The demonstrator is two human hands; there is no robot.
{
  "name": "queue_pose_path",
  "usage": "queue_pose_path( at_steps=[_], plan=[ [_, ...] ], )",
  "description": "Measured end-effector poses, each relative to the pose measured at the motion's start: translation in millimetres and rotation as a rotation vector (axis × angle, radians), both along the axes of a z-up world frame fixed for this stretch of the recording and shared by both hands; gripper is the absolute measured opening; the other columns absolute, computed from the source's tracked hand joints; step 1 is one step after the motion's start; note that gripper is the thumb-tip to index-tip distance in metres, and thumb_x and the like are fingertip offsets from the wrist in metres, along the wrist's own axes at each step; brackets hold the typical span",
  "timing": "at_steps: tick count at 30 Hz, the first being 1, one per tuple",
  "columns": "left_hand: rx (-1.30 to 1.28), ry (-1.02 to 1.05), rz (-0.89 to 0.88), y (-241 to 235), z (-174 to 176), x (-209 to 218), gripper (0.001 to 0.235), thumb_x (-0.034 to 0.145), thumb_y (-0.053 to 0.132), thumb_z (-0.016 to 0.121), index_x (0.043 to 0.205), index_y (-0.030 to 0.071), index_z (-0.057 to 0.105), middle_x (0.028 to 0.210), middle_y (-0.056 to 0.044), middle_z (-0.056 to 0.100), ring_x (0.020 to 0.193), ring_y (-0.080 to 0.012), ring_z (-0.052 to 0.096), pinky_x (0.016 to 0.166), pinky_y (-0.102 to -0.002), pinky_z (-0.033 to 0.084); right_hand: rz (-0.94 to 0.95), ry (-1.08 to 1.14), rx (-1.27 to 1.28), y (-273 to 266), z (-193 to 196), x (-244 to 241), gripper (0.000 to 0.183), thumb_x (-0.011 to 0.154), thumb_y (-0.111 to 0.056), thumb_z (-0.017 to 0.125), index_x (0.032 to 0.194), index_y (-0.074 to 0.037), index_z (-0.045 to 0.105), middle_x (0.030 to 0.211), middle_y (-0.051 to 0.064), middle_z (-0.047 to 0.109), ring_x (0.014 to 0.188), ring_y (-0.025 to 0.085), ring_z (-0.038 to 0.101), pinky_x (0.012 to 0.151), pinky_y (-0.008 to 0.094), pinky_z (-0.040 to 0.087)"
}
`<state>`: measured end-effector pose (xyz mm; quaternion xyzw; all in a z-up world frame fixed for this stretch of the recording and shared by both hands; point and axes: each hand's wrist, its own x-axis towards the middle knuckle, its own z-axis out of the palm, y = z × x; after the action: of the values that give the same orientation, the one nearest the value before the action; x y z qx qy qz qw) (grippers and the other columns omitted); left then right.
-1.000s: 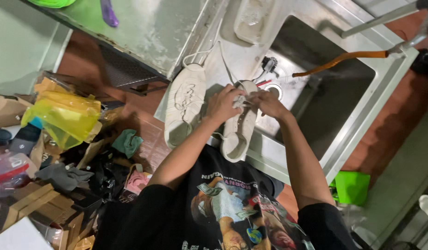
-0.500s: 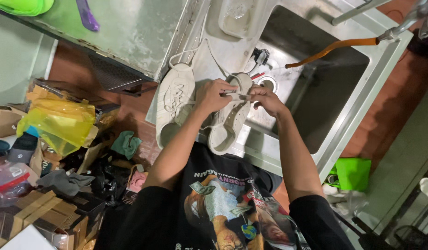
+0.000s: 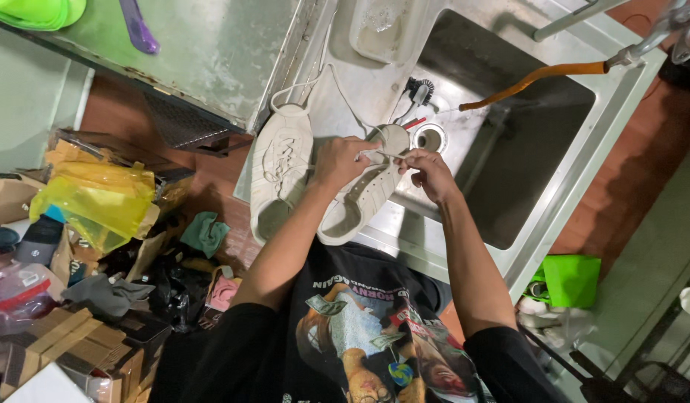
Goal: The person cleans a pair of white sneakers placed on a kitchen counter. They use a toothbrush to scrub the laces and upper parts of the shoes, occasionally rinsing the brush under running water from the sink faucet.
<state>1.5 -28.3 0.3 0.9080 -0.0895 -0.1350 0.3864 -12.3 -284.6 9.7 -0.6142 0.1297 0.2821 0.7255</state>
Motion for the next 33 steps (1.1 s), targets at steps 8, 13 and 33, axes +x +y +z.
queue_pose_path(
  at_steps=[8, 13, 33],
  plan=[
    [0.064, -0.059, 0.001, -6, -15, -1, 0.047, 0.087, 0.017, 0.066, 0.119, 0.048, 0.081, 0.103, 0.002, 0.083, 0.083, -0.0371, 0.079, 0.073, -0.053, 0.068, 0.058, -0.055, 0.079, -13, -37, 0, 0.008, 0.088, -0.008, 0.065, 0.083, -0.008, 0.058, 0.062, -0.006, 0.041, 0.056, 0.005, 0.035, 0.049, 0.022, 0.025],
    [0.079, -0.058, -0.003, -3, -4, -3, 0.042, 0.088, 0.017, 0.063, 0.117, 0.039, 0.082, 0.096, -0.005, 0.082, 0.082, -0.0388, 0.079, 0.069, -0.053, 0.066, 0.167, -0.329, -0.236, -2, 34, 1, 0.02, 0.087, -0.001, 0.084, 0.097, -0.008, 0.068, 0.085, 0.0, 0.064, 0.083, 0.013, 0.057, 0.075, 0.026, 0.045],
    [0.11, -0.114, 0.038, -3, 12, -11, 0.031, 0.086, 0.025, 0.07, 0.115, 0.021, 0.081, 0.095, -0.004, 0.071, 0.08, -0.0351, 0.076, 0.063, -0.052, 0.065, -0.488, -0.667, -0.899, -67, 1, -20, 0.012, 0.115, -0.008, 0.06, 0.11, 0.001, 0.066, 0.101, 0.014, 0.06, 0.073, 0.026, 0.072, 0.05, 0.033, 0.062]
  ],
)
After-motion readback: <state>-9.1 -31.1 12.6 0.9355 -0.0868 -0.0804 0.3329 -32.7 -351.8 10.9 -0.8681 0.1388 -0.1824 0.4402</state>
